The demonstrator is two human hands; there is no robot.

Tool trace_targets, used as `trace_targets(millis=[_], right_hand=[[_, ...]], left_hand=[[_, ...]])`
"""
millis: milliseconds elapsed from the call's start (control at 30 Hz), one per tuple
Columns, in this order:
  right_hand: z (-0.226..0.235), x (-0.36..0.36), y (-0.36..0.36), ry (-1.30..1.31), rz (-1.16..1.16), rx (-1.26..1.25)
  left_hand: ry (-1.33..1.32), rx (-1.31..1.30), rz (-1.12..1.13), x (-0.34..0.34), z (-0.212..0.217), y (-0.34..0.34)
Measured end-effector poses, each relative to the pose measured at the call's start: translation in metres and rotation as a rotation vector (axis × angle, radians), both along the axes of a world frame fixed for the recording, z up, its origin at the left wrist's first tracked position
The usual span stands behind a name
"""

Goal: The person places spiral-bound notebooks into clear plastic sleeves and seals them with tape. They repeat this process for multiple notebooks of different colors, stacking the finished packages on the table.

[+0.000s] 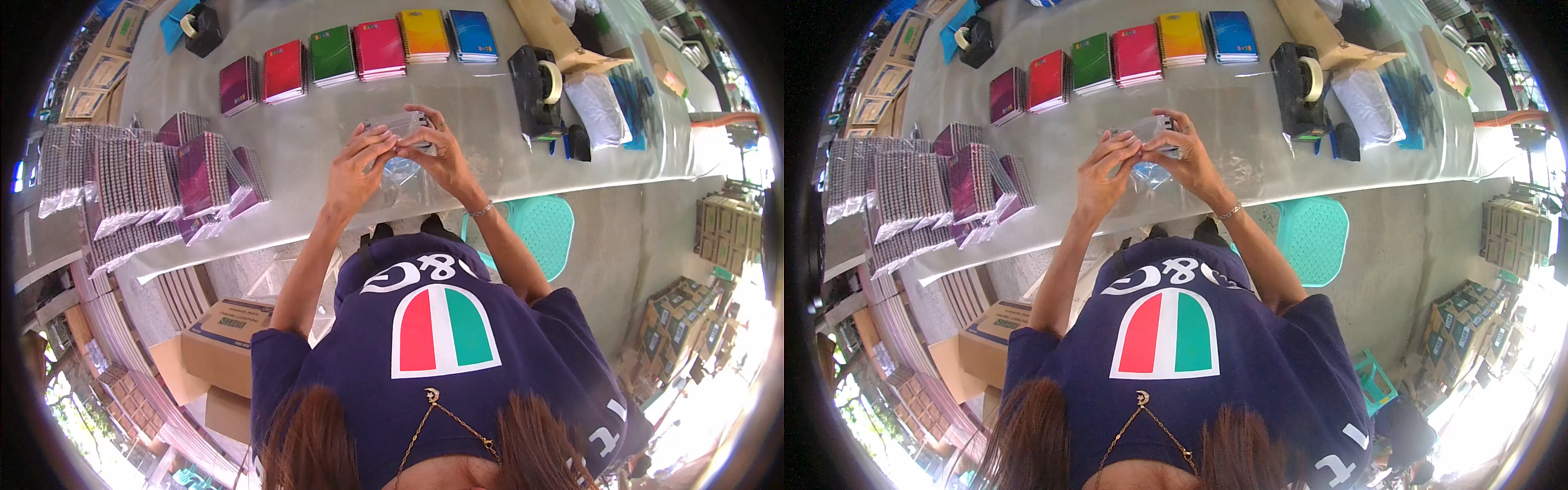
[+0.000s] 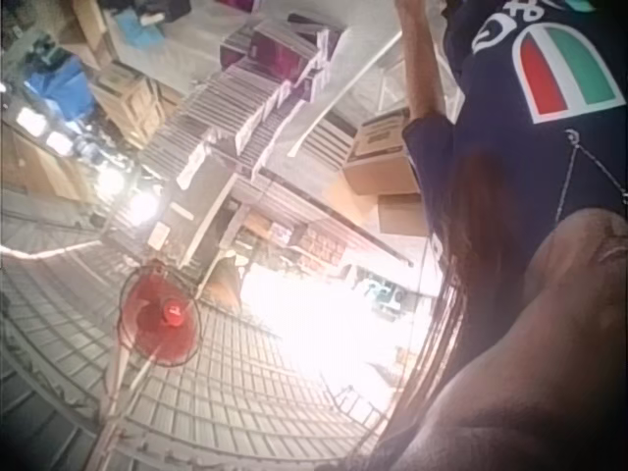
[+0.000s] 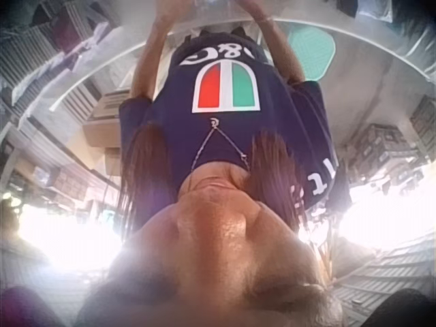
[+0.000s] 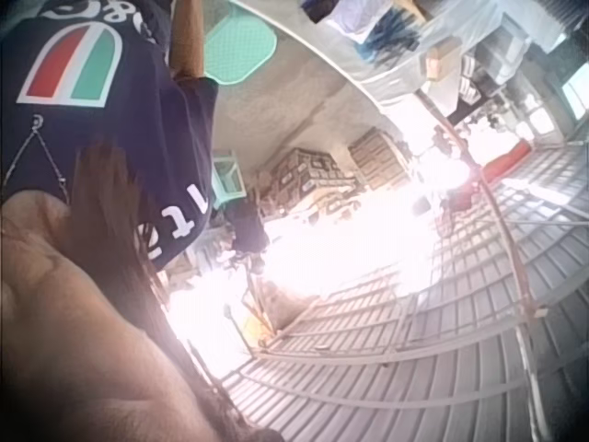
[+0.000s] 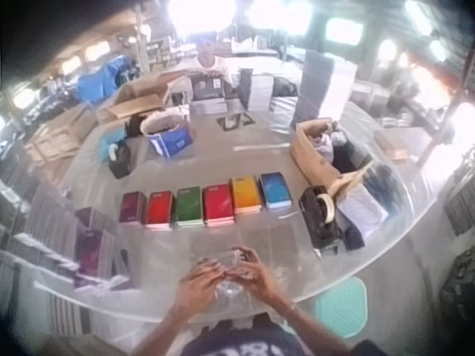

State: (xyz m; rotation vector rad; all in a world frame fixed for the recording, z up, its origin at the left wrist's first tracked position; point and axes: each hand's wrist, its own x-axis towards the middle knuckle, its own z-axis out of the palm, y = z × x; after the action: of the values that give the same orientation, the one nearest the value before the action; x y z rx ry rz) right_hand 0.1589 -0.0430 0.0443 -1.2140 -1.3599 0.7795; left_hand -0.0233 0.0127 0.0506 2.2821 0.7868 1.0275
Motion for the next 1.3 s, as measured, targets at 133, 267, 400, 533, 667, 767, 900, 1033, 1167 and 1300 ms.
trace_targets(millis=[133, 267, 400, 533, 667, 767, 900, 1033, 1167, 1300], right_hand=[[0.022, 0.039, -0.019, -0.333, -0.278, -0.003], [-0.002, 0.160, -0.051, -0.806, -1.029, -0.111], [-0.029, 0.252, -0.078, 0.005, -0.696, -0.573], [-0.019, 0.259, -0.072, 0.078, -0.601, -0.627], [-0.022, 0.262, -0.072, 0.213, -0.582, -0.588], [-0.032, 0.246, -0.077, 0.255, -0.665, -0.446], [-0.033, 0.223, -0.099, 0.400, -0.711, -0.338], [-0.025, 0.206, -0.123, 0.485, -0.646, -0.392], [-0.037, 0.213, -0.124, 0.175, -0.770, -0.565], [-0.052, 0.214, -0.139, -0.495, -1.038, -0.715]], left_hand=[[-0.001, 0.068, 0.011, -0.001, 0.000, -0.004], [0.009, 0.137, 0.023, 0.003, -0.004, -0.010], [0.055, 0.186, 0.019, 0.005, -0.011, -0.010], [0.102, 0.247, 0.046, 0.004, -0.010, -0.013], [0.085, 0.239, 0.047, 0.003, -0.013, -0.011], [0.078, 0.213, 0.029, 0.004, -0.012, -0.010], [0.101, 0.229, 0.008, 0.001, -0.015, -0.008], [0.092, 0.233, -0.014, -0.004, -0.017, -0.007], [0.070, 0.241, -0.040, -0.003, -0.017, -0.005], [0.054, 0.260, -0.053, -0.001, -0.021, -0.001]])
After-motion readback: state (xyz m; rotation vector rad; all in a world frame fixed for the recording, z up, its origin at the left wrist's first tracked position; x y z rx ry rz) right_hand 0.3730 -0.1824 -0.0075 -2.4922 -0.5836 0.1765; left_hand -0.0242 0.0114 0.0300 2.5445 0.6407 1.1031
